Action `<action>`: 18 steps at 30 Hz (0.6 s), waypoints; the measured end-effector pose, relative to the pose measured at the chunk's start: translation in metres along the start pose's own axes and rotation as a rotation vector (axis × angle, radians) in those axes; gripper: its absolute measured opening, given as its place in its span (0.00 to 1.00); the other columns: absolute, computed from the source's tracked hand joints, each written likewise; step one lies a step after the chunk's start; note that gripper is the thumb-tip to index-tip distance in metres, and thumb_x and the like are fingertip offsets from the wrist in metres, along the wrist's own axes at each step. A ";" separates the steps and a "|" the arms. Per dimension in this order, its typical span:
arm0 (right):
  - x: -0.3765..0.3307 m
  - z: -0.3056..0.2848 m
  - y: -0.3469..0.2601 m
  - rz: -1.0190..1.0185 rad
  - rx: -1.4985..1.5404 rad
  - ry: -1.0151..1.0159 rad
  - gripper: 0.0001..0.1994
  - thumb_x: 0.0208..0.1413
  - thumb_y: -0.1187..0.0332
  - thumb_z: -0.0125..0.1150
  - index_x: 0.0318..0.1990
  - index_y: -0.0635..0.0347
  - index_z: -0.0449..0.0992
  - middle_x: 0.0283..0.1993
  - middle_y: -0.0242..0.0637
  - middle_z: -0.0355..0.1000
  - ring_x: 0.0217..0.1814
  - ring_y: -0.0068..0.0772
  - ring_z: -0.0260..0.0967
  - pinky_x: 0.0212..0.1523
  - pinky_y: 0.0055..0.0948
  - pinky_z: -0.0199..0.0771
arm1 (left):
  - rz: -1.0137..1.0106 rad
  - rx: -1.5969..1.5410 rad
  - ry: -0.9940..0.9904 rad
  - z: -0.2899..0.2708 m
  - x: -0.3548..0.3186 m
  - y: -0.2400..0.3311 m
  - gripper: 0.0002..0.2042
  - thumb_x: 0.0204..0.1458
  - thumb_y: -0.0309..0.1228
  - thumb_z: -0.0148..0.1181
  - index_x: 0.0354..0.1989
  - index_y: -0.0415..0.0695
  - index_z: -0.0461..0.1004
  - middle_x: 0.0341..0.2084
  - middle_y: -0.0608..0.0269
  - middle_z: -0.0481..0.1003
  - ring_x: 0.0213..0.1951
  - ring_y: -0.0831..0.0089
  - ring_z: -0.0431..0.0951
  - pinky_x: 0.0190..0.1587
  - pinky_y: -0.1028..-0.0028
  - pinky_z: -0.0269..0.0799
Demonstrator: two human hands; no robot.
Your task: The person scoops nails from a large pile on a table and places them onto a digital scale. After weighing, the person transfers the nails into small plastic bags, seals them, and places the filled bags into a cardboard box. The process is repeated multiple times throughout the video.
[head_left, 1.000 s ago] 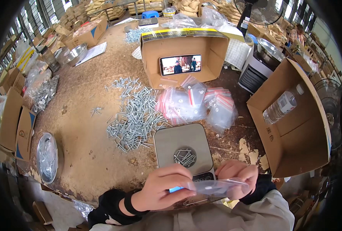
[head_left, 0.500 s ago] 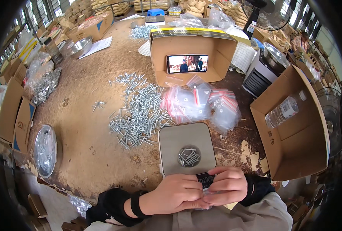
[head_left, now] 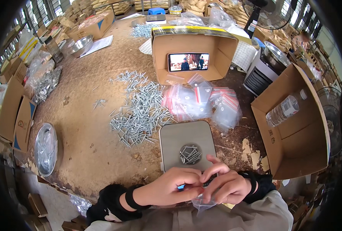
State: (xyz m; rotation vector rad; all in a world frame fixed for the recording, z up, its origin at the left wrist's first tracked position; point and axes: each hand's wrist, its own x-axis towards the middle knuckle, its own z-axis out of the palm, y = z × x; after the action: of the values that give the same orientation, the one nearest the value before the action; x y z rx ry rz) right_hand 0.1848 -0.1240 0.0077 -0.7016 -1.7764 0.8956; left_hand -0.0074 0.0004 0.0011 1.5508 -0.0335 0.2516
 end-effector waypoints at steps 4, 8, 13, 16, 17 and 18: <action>-0.004 0.011 -0.001 -0.060 -0.440 -0.008 0.02 0.59 0.72 0.57 0.35 0.50 0.73 0.43 0.22 0.79 0.65 0.38 0.63 0.74 0.56 0.22 | 0.057 -0.148 0.063 -0.006 -0.002 -0.011 0.10 0.52 0.21 0.58 0.22 0.41 0.63 0.27 0.70 0.69 0.26 0.83 0.62 0.29 0.79 0.58; -0.003 0.014 0.001 -0.025 -0.604 -0.139 0.03 0.55 0.72 0.59 0.33 0.48 0.73 0.49 0.24 0.78 0.70 0.40 0.58 0.74 0.58 0.20 | -0.089 -0.180 0.162 -0.011 -0.013 0.005 0.10 0.48 0.23 0.65 0.27 0.42 0.66 0.36 0.60 0.71 0.39 0.75 0.69 0.42 0.72 0.65; 0.006 0.013 -0.002 -0.035 -0.642 -0.060 0.02 0.54 0.70 0.58 0.32 0.52 0.76 0.55 0.33 0.74 0.71 0.43 0.57 0.73 0.61 0.18 | 0.079 0.009 0.072 -0.002 -0.008 0.012 0.31 0.43 0.33 0.74 0.55 0.38 0.65 0.42 0.59 0.72 0.45 0.68 0.74 0.49 0.70 0.70; 0.020 0.010 -0.006 -0.067 -0.833 -0.256 0.01 0.53 0.67 0.62 0.32 0.48 0.77 0.50 0.30 0.77 0.69 0.42 0.61 0.73 0.61 0.14 | 0.070 0.158 -0.026 -0.004 -0.005 0.006 0.34 0.43 0.31 0.74 0.59 0.38 0.64 0.46 0.58 0.73 0.47 0.69 0.74 0.50 0.70 0.71; 0.022 0.008 -0.005 -0.084 -0.884 -0.263 0.03 0.54 0.67 0.63 0.36 0.48 0.77 0.51 0.30 0.76 0.69 0.42 0.62 0.72 0.62 0.14 | 0.104 0.185 0.005 -0.005 -0.006 0.001 0.34 0.43 0.30 0.73 0.59 0.39 0.64 0.45 0.60 0.74 0.45 0.70 0.75 0.50 0.71 0.71; 0.025 0.006 -0.003 -0.084 -0.818 -0.206 0.07 0.54 0.65 0.62 0.39 0.51 0.76 0.52 0.33 0.75 0.69 0.44 0.60 0.72 0.63 0.18 | 0.061 0.131 0.048 -0.006 -0.008 -0.003 0.33 0.43 0.28 0.73 0.59 0.39 0.64 0.45 0.61 0.74 0.46 0.71 0.75 0.50 0.71 0.71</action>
State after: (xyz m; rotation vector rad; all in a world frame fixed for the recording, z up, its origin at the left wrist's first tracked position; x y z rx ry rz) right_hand 0.1701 -0.1077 0.0217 -1.0553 -2.3501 0.1473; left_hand -0.0157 0.0047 -0.0033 1.6753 -0.0267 0.3445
